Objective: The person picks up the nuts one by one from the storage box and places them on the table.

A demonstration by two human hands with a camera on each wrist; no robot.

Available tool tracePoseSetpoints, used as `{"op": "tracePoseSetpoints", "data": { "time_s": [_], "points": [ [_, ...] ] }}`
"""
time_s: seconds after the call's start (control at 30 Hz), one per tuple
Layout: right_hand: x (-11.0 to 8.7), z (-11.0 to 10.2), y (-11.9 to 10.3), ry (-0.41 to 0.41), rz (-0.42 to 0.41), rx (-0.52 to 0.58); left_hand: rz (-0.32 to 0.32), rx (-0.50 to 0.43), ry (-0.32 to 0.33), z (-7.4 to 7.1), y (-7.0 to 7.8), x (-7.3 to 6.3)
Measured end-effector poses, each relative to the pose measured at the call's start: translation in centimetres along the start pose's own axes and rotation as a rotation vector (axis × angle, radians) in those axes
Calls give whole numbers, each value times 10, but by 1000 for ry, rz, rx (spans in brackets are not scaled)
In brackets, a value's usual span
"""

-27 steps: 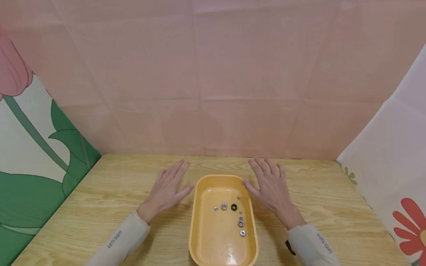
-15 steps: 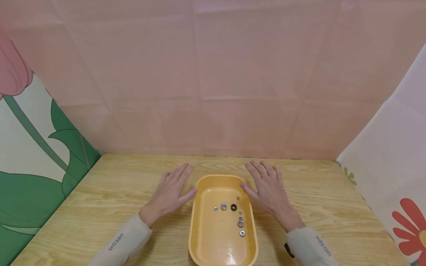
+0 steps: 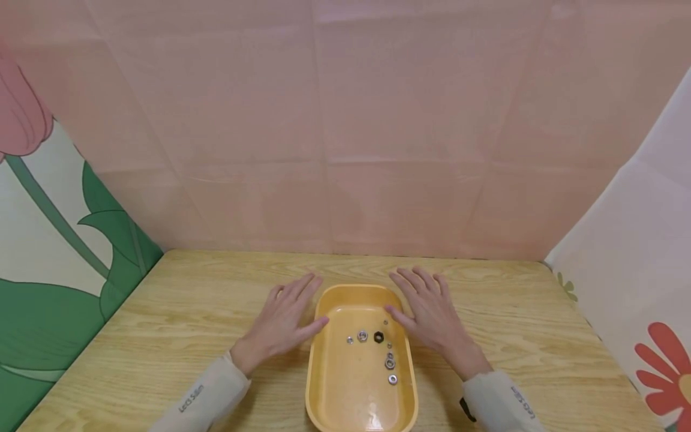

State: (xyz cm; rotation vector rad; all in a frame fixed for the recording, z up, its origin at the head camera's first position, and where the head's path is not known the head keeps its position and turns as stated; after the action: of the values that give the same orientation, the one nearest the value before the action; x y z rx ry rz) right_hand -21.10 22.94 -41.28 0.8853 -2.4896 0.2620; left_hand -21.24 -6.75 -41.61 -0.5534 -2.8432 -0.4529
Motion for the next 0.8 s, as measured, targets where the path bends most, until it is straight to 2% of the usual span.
{"op": "tracePoseSetpoints", "data": {
  "time_s": [0.33, 0.6, 0.8],
  "points": [
    [-2, 2, -5, -29, -13, 24, 1, -14, -45, 4, 9, -4],
    [1, 2, -11, -4, -59, 36, 6, -33, -75, 8, 13, -8],
    [1, 5, -14, -18, -60, 31, 24, -27, -85, 11, 17, -11]
  ]
}}
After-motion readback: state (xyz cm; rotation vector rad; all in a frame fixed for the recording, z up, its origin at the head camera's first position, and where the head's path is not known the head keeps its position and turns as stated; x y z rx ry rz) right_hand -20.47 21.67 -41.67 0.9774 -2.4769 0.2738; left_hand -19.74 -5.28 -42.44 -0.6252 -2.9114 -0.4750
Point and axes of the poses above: each hand's wrist, its own x-axis towards the middle knuckle, its own z-axis out of the palm, y = z × x, the point moved 2 cm from there along x, towards the middle knuckle, and after that the axes turned 11 degrees about -z, right-handed, at the moved point
